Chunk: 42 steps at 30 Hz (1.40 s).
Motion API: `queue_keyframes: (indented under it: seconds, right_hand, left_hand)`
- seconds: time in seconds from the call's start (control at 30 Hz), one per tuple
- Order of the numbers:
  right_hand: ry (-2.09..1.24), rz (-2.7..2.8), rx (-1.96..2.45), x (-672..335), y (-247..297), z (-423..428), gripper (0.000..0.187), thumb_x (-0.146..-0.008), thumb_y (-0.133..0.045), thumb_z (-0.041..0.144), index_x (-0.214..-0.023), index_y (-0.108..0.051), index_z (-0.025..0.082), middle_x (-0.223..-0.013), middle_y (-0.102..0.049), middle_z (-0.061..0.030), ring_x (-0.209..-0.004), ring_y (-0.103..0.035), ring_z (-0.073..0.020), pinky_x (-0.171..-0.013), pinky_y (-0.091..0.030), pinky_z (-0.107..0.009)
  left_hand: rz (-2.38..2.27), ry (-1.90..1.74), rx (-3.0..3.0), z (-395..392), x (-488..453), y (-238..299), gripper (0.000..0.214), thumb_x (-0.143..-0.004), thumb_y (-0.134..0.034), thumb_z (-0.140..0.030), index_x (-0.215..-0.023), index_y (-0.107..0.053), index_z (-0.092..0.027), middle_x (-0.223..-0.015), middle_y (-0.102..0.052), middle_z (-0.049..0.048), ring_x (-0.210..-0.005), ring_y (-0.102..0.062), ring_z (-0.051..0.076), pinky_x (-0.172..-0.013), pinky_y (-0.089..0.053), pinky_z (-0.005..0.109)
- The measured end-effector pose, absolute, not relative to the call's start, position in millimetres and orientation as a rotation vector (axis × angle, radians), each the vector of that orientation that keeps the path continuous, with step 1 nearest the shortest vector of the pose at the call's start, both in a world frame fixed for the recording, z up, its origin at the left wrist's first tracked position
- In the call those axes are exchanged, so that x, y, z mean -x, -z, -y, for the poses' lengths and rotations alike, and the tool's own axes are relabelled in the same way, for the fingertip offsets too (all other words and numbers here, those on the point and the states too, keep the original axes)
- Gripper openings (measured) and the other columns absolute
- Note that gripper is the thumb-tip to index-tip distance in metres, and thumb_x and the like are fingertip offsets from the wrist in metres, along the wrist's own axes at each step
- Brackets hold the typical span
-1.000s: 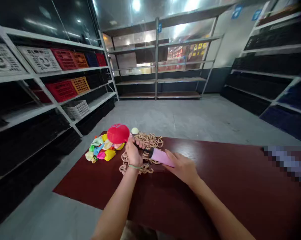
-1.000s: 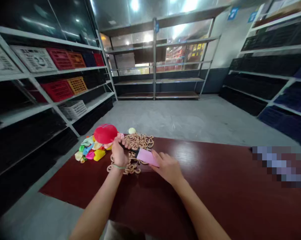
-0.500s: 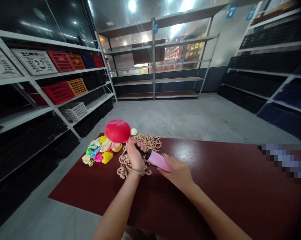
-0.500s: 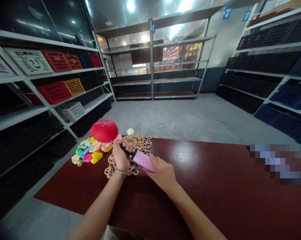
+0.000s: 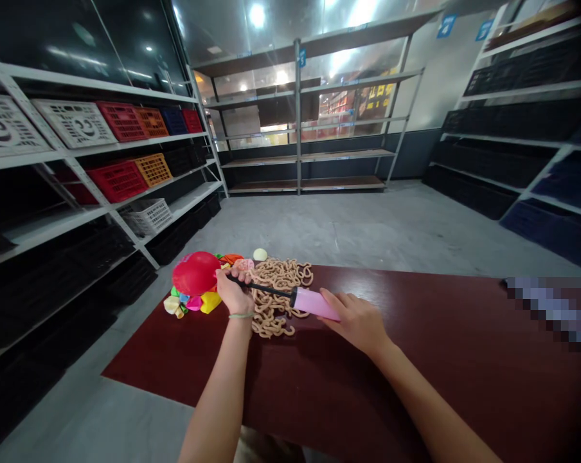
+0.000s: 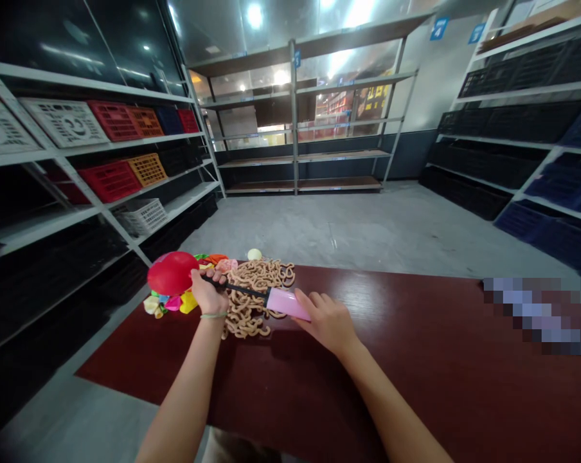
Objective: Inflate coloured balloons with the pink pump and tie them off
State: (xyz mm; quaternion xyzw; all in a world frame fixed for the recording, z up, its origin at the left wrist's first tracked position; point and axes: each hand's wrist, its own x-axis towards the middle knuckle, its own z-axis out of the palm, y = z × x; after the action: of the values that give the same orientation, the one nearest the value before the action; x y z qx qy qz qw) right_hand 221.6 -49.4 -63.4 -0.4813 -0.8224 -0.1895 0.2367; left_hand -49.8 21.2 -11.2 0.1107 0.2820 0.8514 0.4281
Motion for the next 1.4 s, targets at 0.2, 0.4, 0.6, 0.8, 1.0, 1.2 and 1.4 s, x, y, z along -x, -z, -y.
queue_keyframes:
  seconds: [0.2, 0.4, 0.6, 0.8, 1.0, 1.2, 1.4]
  right_hand:
    - [0.375, 2.127, 1.461, -199.9, 69.4, 57.4, 0.046, -0.091, -0.056, 0.048, -0.129, -0.058, 0.024, -0.097, -0.071, -0.0068, -0.076, -0.065, -0.0197, -0.061, -0.038, -0.028]
    - [0.206, 2.160, 1.460, -191.9, 71.1, 60.9, 0.048, -0.089, -0.058, 0.051, -0.129, -0.056, 0.025, -0.099, -0.072, -0.0061, -0.079, -0.067, -0.0202, -0.062, -0.043, -0.028]
    - [0.346, 2.222, 1.285, -215.4, 69.2, 50.9, 0.050, -0.093, -0.054, 0.050, -0.135, -0.054, 0.024, -0.100, -0.071, -0.0069, -0.080, -0.066, -0.0193, -0.065, -0.044, -0.028]
    - [0.345, 2.232, 1.329, -215.1, 73.7, 44.7, 0.048, -0.091, -0.056, 0.049, -0.132, -0.057, 0.025, -0.097, -0.071, -0.0056, -0.077, -0.065, -0.0191, -0.061, -0.041, -0.028]
    - [0.273, 2.166, 1.362, -196.0, 77.9, 51.0, 0.048, -0.091, -0.056, 0.048, -0.132, -0.056, 0.022, -0.099, -0.071, -0.0075, -0.077, -0.065, -0.0191, -0.063, -0.044, -0.028]
    - [0.335, 2.189, 1.289, -207.6, 74.3, 50.2, 0.049, -0.093, -0.053, 0.052, -0.133, -0.056, 0.023, -0.102, -0.071, -0.0074, -0.080, -0.065, -0.0190, -0.066, -0.045, -0.028]
    - [0.412, 2.231, 1.240, -221.3, 72.2, 42.7, 0.049, -0.094, -0.053, 0.051, -0.134, -0.057, 0.023, -0.103, -0.071, -0.0081, -0.084, -0.065, -0.0202, -0.069, -0.044, -0.029]
  left_hand:
    - [-0.672, -1.975, -0.442, -7.0, -10.5, 19.5, 0.024, -0.088, -0.056, -0.035, -0.077, -0.039, -0.021, -0.059, -0.039, -0.0067, -0.044, -0.040, 0.007, -0.043, -0.032, 0.020]
    - [-0.786, -1.918, -0.504, 1.1, -30.8, 30.4, 0.027, -0.088, -0.056, -0.041, -0.077, -0.042, -0.021, -0.059, -0.042, -0.0065, -0.043, -0.041, 0.007, -0.043, -0.034, 0.021]
    - [-0.759, -2.041, -0.459, -5.6, 9.7, 16.6, 0.025, -0.088, -0.054, -0.039, -0.077, -0.040, -0.021, -0.059, -0.041, -0.0070, -0.044, -0.041, 0.007, -0.043, -0.033, 0.020]
    - [-0.794, -2.147, -0.385, -10.0, 24.7, 8.5, 0.027, -0.089, -0.054, -0.039, -0.075, -0.039, -0.021, -0.058, -0.038, -0.0076, -0.042, -0.037, 0.006, -0.042, -0.029, 0.019]
    - [-0.780, -1.983, -0.508, 8.8, -29.2, 16.6, 0.027, -0.090, -0.053, -0.041, -0.076, -0.041, -0.021, -0.057, -0.043, -0.0065, -0.042, -0.041, 0.007, -0.043, -0.034, 0.020]
    - [-0.744, -2.003, -0.518, 7.3, -14.2, 11.6, 0.028, -0.091, -0.054, -0.042, -0.076, -0.041, -0.021, -0.058, -0.042, -0.0064, -0.042, -0.041, 0.007, -0.042, -0.035, 0.021]
    - [-0.770, -2.214, -0.375, -3.9, 43.7, -6.1, 0.025, -0.088, -0.055, -0.038, -0.077, -0.039, -0.021, -0.059, -0.038, -0.0072, -0.042, -0.038, 0.006, -0.041, -0.028, 0.020]
